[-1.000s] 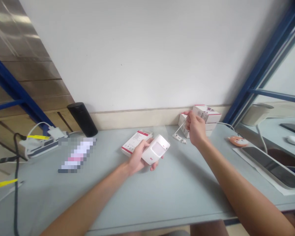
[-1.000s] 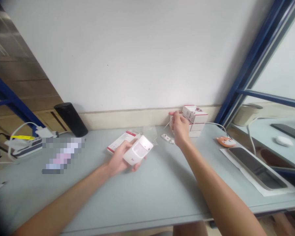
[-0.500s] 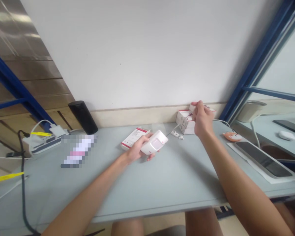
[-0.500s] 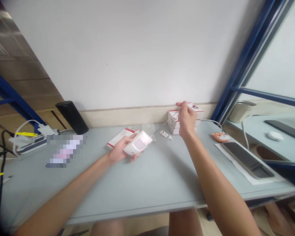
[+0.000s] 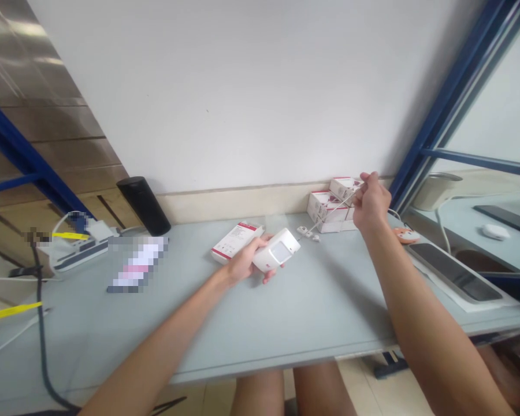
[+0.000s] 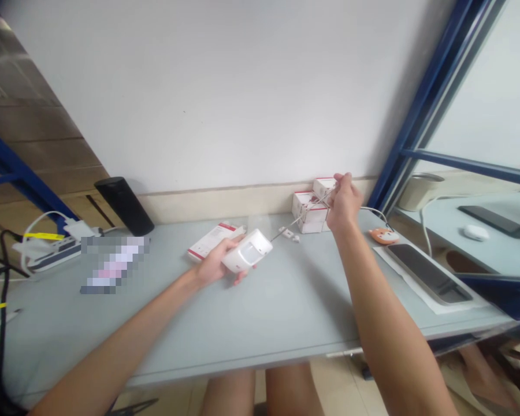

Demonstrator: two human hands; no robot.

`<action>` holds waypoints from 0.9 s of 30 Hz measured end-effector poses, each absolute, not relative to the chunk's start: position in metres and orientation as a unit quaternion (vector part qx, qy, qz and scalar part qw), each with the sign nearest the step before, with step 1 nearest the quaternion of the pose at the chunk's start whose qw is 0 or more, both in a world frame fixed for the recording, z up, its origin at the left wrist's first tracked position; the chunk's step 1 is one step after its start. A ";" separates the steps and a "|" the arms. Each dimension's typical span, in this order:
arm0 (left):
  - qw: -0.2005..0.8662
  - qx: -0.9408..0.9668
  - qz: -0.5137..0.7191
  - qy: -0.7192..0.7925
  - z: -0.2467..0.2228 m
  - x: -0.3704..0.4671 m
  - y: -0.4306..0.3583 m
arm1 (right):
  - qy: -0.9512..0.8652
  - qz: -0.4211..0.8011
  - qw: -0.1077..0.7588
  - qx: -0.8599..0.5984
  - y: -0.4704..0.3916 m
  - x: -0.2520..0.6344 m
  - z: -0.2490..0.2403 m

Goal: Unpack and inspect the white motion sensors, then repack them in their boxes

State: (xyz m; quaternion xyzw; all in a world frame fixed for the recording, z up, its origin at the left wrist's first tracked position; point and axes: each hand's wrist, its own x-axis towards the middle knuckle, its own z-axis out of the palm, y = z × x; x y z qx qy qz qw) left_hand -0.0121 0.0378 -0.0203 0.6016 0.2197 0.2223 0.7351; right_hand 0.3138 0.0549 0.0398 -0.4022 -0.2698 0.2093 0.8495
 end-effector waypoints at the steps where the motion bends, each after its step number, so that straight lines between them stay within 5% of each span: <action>1: 0.737 0.601 0.222 0.217 -0.020 -0.013 0.038 | -0.267 0.204 0.851 -0.403 0.055 0.316 0.040; 27: 0.785 0.541 0.229 0.197 -0.034 -0.022 0.035 | -0.327 0.118 0.824 -0.447 0.065 0.310 0.021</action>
